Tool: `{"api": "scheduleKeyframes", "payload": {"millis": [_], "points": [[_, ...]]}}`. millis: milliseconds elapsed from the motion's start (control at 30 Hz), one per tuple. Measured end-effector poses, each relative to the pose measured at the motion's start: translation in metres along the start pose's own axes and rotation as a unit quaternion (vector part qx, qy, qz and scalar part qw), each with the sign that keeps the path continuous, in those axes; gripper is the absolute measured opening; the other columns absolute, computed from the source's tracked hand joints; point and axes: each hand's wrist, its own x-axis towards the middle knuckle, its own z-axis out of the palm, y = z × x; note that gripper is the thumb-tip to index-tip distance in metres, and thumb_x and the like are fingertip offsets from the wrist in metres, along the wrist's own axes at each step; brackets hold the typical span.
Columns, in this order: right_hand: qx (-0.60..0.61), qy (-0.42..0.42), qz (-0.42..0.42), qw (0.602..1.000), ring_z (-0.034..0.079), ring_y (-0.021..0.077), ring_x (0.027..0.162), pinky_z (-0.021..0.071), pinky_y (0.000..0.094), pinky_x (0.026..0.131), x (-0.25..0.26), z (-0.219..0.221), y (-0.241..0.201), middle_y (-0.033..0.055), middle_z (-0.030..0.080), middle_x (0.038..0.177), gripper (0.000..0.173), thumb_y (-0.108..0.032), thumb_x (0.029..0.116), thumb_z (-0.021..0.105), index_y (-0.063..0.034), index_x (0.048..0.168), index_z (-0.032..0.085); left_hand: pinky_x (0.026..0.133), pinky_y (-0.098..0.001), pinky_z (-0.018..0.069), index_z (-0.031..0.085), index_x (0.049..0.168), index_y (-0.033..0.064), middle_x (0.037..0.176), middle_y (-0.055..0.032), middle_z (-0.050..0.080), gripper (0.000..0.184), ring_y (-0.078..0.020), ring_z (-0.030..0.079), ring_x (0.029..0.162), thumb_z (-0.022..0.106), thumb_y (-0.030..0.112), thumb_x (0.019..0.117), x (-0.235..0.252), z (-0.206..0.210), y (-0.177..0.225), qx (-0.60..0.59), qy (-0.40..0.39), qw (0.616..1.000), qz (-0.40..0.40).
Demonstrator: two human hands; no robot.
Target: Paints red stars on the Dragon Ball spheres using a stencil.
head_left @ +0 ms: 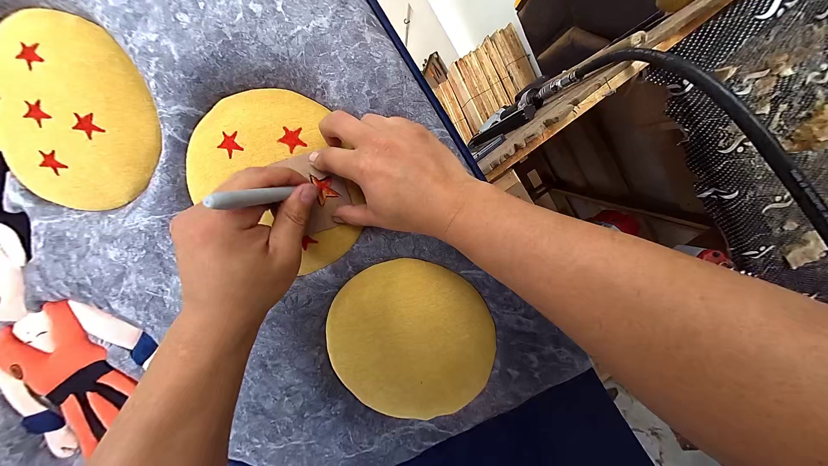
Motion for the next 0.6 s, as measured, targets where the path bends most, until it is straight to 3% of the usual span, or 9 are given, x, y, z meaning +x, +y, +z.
{"api": "scheduleKeyframes", "payload": {"millis": [67,200,333,433,600], "points": [[0.001,-0.002,0.001,1.000,0.062,0.0225,0.099,0.0514,0.0362,0.078,0.000,0.000,-0.001,0.0052,0.063,0.126,0.047,-0.050,0.0911,0.068,-0.0198,0.127,0.072,0.083,-0.0303,0.0579,0.069,0.112,-0.0010,0.102,-0.0130,0.071,0.028,-0.0114,0.069,0.090,0.059,0.025,0.1051,0.001,0.001,-0.001,-0.007,0.015,1.000,0.004],[0.004,-0.008,0.007,1.000,0.062,0.0226,0.100,0.0508,0.0366,0.078,0.000,-0.001,-0.001,0.0051,0.062,0.130,0.046,-0.049,0.0920,0.067,-0.0200,0.126,0.073,0.080,-0.0313,0.0564,0.070,0.111,0.0039,0.099,-0.0086,0.072,0.032,-0.0085,0.068,0.087,0.058,0.032,0.1041,-0.002,-0.008,0.000,0.003,-0.047,0.999,-0.007],[0.009,-0.009,0.003,1.000,0.062,0.0229,0.101,0.0507,0.0363,0.079,0.001,-0.001,-0.002,0.0055,0.062,0.131,0.046,-0.049,0.0920,0.067,-0.0198,0.127,0.072,0.082,-0.0296,0.0569,0.069,0.112,0.0010,0.101,-0.0105,0.071,0.030,-0.0086,0.068,0.088,0.059,0.028,0.1047,0.002,-0.003,-0.001,-0.005,-0.018,1.000,-0.007],[0.007,-0.005,0.003,1.000,0.062,0.0223,0.099,0.0506,0.0362,0.078,0.001,-0.001,-0.002,0.0050,0.063,0.129,0.043,-0.048,0.0927,0.066,-0.0196,0.124,0.073,0.078,-0.0302,0.0572,0.069,0.111,0.0063,0.097,-0.0047,0.072,0.032,-0.0064,0.068,0.084,0.058,0.035,0.1036,0.001,-0.011,-0.004,-0.003,-0.064,0.998,-0.019],[0.010,-0.009,0.005,1.000,0.062,0.0225,0.100,0.0503,0.0362,0.079,0.001,-0.002,-0.002,0.0047,0.062,0.130,0.043,-0.047,0.0924,0.067,-0.0197,0.125,0.073,0.082,-0.0289,0.0570,0.069,0.112,0.0019,0.101,-0.0083,0.071,0.029,-0.0076,0.068,0.088,0.059,0.028,0.1042,0.000,0.000,-0.003,-0.026,-0.022,0.999,-0.010]]}}
